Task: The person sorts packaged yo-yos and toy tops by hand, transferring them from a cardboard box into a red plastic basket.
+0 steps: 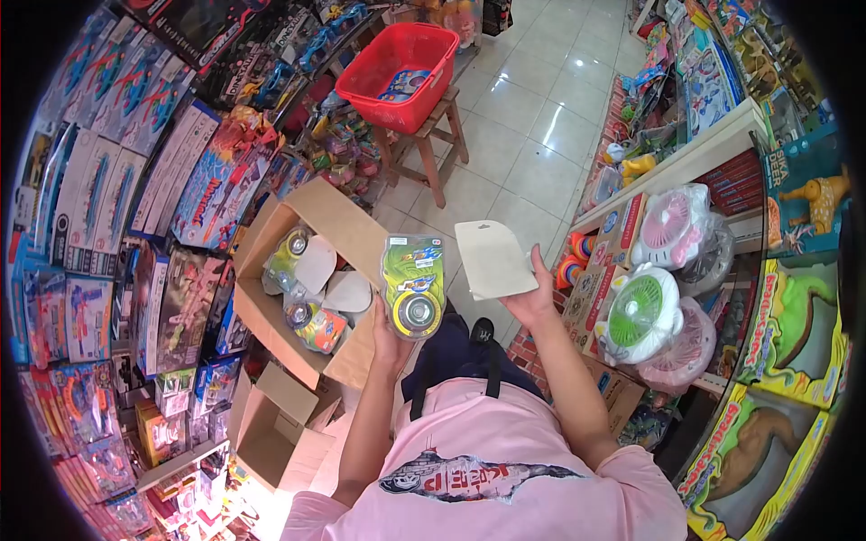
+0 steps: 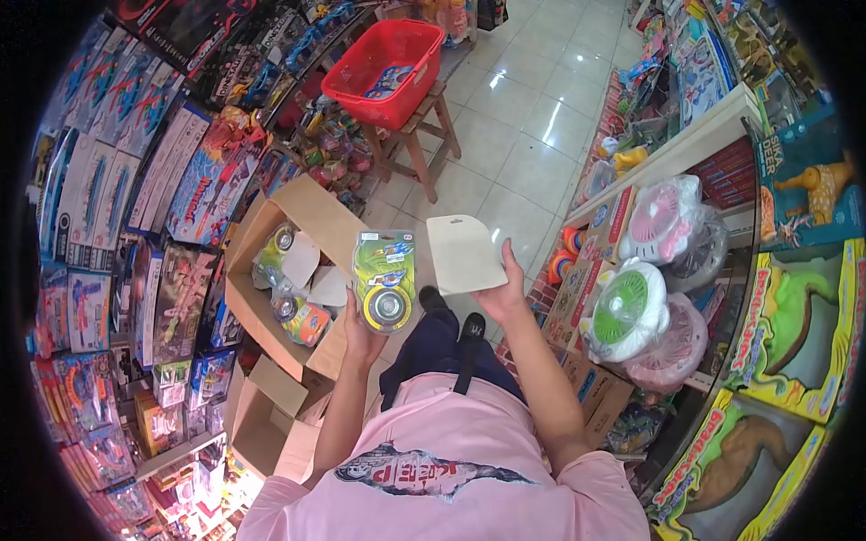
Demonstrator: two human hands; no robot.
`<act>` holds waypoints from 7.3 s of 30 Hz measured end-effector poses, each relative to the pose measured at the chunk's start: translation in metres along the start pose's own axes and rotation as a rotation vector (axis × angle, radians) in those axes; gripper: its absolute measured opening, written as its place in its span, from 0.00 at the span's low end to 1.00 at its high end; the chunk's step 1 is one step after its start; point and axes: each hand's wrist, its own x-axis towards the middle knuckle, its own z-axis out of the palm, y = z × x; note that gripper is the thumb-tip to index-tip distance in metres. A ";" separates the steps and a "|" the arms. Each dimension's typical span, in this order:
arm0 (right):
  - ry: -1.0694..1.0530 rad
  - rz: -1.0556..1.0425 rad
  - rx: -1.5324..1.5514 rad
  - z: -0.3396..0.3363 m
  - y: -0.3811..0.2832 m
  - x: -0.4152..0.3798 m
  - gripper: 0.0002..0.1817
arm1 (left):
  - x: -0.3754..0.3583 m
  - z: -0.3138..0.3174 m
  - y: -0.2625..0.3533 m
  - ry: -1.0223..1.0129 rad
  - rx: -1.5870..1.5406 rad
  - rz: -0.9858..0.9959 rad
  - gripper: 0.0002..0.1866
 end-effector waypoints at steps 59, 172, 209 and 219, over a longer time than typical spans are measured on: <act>-0.084 -0.260 -0.917 0.186 -0.235 0.422 0.24 | 0.368 0.122 0.187 0.396 0.988 0.759 0.22; 0.650 0.634 -1.793 -0.165 -0.387 0.506 0.29 | 0.475 -0.074 0.026 0.199 1.534 -0.542 0.21; 1.010 0.142 -1.210 -0.327 -0.085 0.040 0.20 | 0.416 -0.047 -0.069 -0.127 1.464 -0.555 0.18; 0.955 0.041 -1.056 -0.309 0.013 -0.038 0.18 | 0.314 -0.057 -0.118 -0.370 1.922 -0.186 0.23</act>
